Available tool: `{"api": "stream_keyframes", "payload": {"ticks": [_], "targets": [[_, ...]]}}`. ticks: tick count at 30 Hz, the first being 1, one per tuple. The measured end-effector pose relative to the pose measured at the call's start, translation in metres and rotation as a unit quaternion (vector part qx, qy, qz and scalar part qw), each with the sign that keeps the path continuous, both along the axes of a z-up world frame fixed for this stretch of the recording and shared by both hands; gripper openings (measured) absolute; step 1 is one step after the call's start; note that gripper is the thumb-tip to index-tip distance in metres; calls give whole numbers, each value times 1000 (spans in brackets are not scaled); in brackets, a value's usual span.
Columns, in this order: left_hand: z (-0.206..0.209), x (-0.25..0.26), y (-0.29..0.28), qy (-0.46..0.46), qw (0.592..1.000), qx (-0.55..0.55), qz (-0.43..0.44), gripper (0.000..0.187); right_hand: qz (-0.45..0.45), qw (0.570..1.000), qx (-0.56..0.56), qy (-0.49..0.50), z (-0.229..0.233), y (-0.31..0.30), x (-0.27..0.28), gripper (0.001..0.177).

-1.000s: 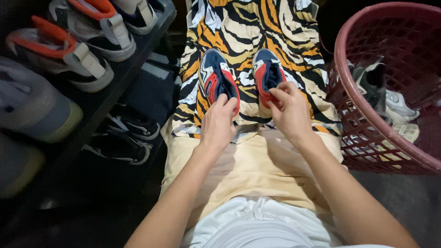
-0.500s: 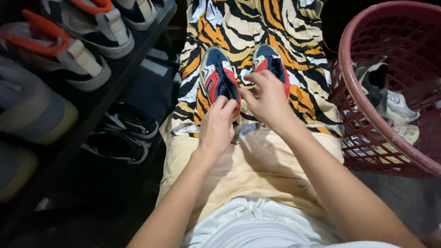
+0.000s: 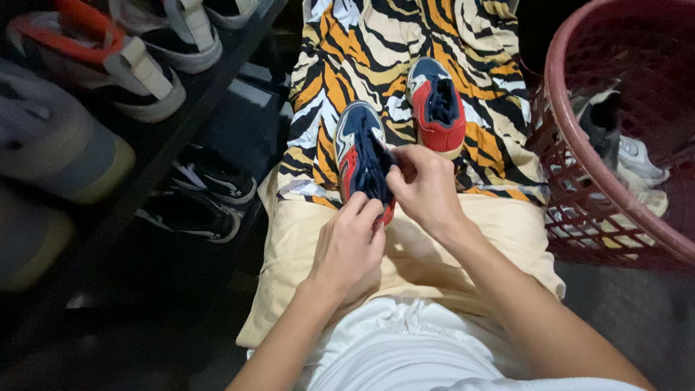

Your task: The person unlaces a grey sneaker, places it on a shoe rack, then picks up a red and blue sneaker and begins to lace it. The person handles the shoes and laces by hand, working on each shoe individually.

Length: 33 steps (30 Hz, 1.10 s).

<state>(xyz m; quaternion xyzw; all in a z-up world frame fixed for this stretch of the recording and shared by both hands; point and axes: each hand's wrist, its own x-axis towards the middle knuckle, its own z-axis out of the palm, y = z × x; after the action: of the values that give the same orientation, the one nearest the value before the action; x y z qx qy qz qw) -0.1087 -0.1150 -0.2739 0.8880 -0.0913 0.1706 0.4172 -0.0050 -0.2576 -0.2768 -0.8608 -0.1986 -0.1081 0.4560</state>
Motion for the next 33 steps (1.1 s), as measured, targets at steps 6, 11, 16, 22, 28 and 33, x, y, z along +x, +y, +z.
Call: {"api": "stream_keyframes", "payload": {"ticks": [6,11,16,22,28,33], "targets": [[12,3,18,52,995,42,68,15,-8,997,72,16,-6,15,-31,21],[12,20,31,136,971,140,141,18,12,998,62,25,-11,37,-39,21],[2,36,28,92,971,155,159,26,10,999,52,-1,-7,31,-35,16],[-12,44,22,73,974,158,142,33,-22,996,86,5,-15,24,-50,12],[-16,53,3,117,964,199,133,20,-5,996,72,45,-16,16,-44,16],[-18,49,2,113,967,188,131,18,8,994,73,77,-19,11,-49,23]]}}
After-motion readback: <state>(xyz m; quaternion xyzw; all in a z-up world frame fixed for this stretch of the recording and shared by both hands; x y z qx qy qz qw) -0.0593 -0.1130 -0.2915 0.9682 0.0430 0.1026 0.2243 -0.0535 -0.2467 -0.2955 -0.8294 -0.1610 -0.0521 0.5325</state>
